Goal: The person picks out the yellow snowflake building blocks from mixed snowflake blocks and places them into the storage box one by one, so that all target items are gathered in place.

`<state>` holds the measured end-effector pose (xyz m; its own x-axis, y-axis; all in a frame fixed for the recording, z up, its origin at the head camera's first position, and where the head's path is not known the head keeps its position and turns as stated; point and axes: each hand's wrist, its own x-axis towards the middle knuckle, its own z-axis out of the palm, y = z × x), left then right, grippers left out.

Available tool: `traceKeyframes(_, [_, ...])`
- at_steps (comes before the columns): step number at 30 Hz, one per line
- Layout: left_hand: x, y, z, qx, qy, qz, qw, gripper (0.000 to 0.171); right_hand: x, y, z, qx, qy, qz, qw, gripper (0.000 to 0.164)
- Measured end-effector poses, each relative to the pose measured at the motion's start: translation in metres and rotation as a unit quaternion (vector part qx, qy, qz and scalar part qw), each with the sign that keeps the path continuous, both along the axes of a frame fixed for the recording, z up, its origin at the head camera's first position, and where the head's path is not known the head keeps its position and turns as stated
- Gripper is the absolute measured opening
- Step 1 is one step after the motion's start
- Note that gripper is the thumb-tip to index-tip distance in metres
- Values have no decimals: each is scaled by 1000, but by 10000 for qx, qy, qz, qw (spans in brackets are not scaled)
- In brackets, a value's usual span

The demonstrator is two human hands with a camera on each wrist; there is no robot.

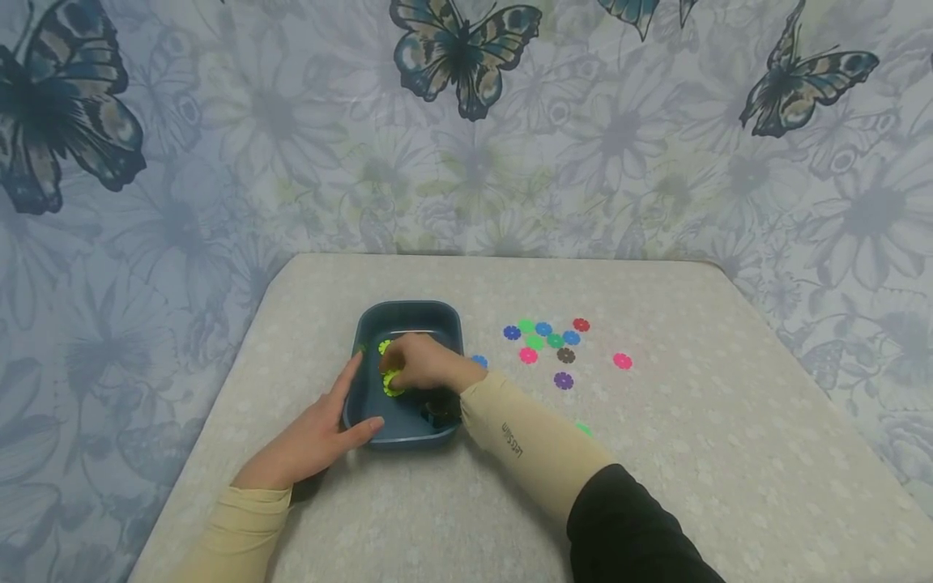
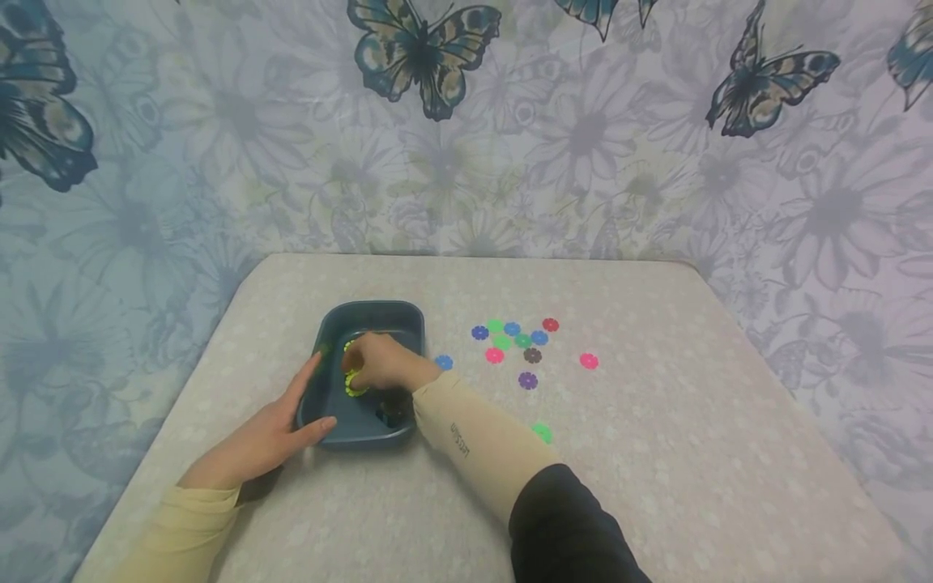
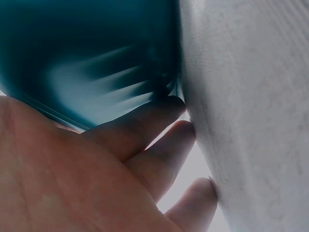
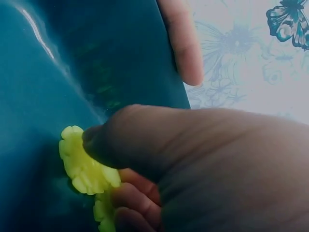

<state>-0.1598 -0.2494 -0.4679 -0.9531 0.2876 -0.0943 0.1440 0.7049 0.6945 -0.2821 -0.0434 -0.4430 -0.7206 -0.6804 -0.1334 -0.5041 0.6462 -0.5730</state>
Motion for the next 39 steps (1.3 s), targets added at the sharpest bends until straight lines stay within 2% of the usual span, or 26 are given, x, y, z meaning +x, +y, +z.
traceKeyframes(8, [0, 1, 1, -32, -69, 28, 10000, 100, 1, -1, -1, 232, -26, 37, 9997, 32])
traceKeyframes(15, [1, 0, 0, -48, -21, 35, 10000, 100, 1, -1, -1, 212, 1, 53, 9998, 36])
traceKeyframes(21, [2, 1, -1, 42, 92, -31, 9999, 100, 1, 0, -1, -90, 52, 21, 9999, 35])
traceKeyframes(25, [1, 1, -1, 81, 100, -59, 9999, 99, 0, 3, 2, -511, 119, -20, 9986, 33])
traceKeyframes(28, [1, 2, -3, 114, 78, -69, 9999, 99, 1, 8, 12, -844, 125, -104, 9963, 34])
traceKeyframes(32, [1, 1, -4, 140, 121, -110, 9998, 101, 2, 25, 36, -1420, 127, -220, 9895, 31])
traceKeyframes(36, [0, 0, -3, 135, 132, -75, 9998, 102, 0, 59, 55, -2085, 390, -293, 9768, 26])
traceKeyframes(39, [-1, 0, -1, 114, 118, -61, 9998, 103, 0, 96, 62, -2392, 580, -616, 9673, 23])
